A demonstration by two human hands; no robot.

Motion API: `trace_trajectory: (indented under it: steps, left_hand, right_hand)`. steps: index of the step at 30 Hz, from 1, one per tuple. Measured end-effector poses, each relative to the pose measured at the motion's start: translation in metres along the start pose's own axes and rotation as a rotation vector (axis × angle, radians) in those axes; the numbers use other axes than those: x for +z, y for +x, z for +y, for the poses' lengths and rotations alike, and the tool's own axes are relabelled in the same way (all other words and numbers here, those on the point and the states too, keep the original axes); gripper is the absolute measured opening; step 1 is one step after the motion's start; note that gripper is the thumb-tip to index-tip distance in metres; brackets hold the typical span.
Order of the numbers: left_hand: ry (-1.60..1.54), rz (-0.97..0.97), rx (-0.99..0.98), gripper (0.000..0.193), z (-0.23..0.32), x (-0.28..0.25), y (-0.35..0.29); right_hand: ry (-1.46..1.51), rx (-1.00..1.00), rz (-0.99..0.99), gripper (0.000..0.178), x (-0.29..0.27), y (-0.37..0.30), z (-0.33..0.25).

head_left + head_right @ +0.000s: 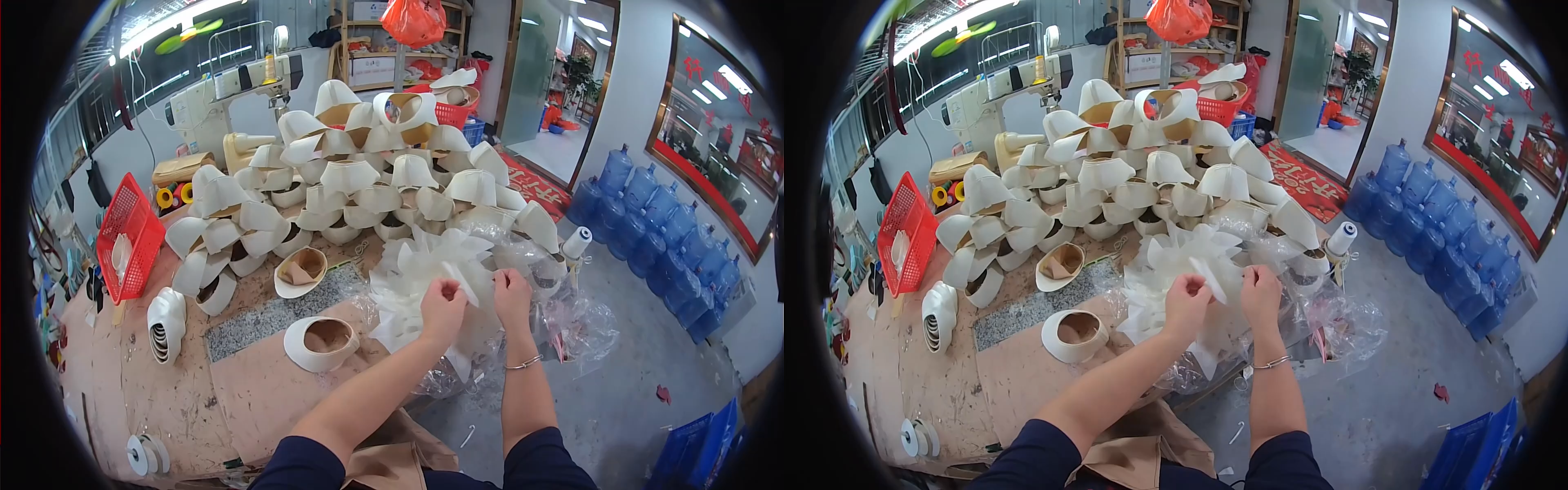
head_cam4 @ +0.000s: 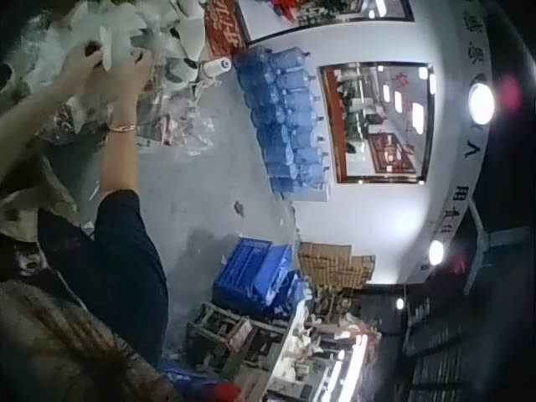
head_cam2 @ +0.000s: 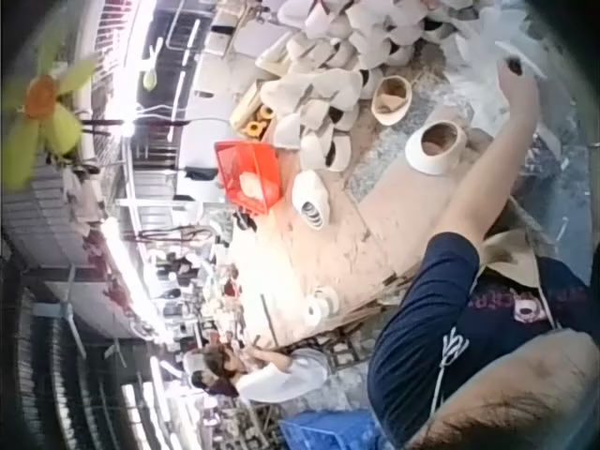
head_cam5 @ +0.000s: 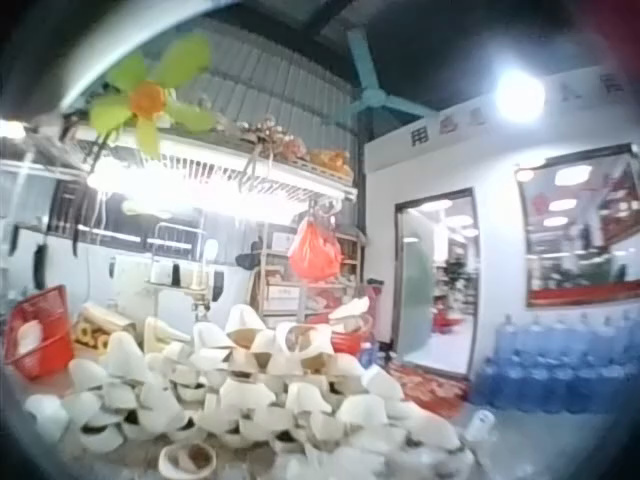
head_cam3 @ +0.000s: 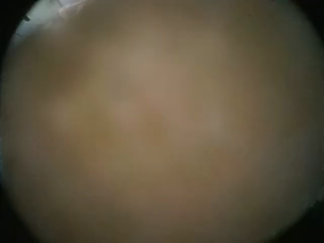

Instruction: Assembling shoe upper components by manually inserting reinforcements and padding materials.

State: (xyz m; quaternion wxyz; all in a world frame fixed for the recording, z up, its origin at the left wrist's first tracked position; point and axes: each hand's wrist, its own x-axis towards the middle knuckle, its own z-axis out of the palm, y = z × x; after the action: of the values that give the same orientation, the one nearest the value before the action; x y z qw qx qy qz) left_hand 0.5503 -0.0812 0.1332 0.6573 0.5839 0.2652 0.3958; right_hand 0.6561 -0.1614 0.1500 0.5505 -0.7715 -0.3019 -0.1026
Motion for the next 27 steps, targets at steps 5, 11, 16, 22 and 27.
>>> trace_trajectory:
  steps: [5,11,16,22,27]
  left_hand:
    - [-0.272,0.010,0.000,0.015,0.015,-0.034,-0.021]
    - [-0.244,-0.066,0.078,0.017,0.015,-0.047,-0.021]
    - [-0.690,-0.134,-0.198,0.026,0.000,-0.014,-0.023]
    - [-0.448,0.021,-0.243,0.032,0.003,-0.023,-0.014]
    - [-0.488,0.049,-0.206,0.030,0.010,-0.022,-0.011]
  right_hand:
    - [-0.203,-0.121,0.018,0.018,-0.002,-0.002,0.008]
    - [-0.119,-0.505,-0.114,0.028,0.002,-0.022,-0.075]
    - [-0.275,-0.182,-0.582,0.034,0.017,0.005,-0.078]
    - [-0.342,-0.244,-0.392,0.024,0.024,0.000,-0.057]
    - [-0.331,-0.245,-0.252,0.021,0.032,-0.001,-0.050]
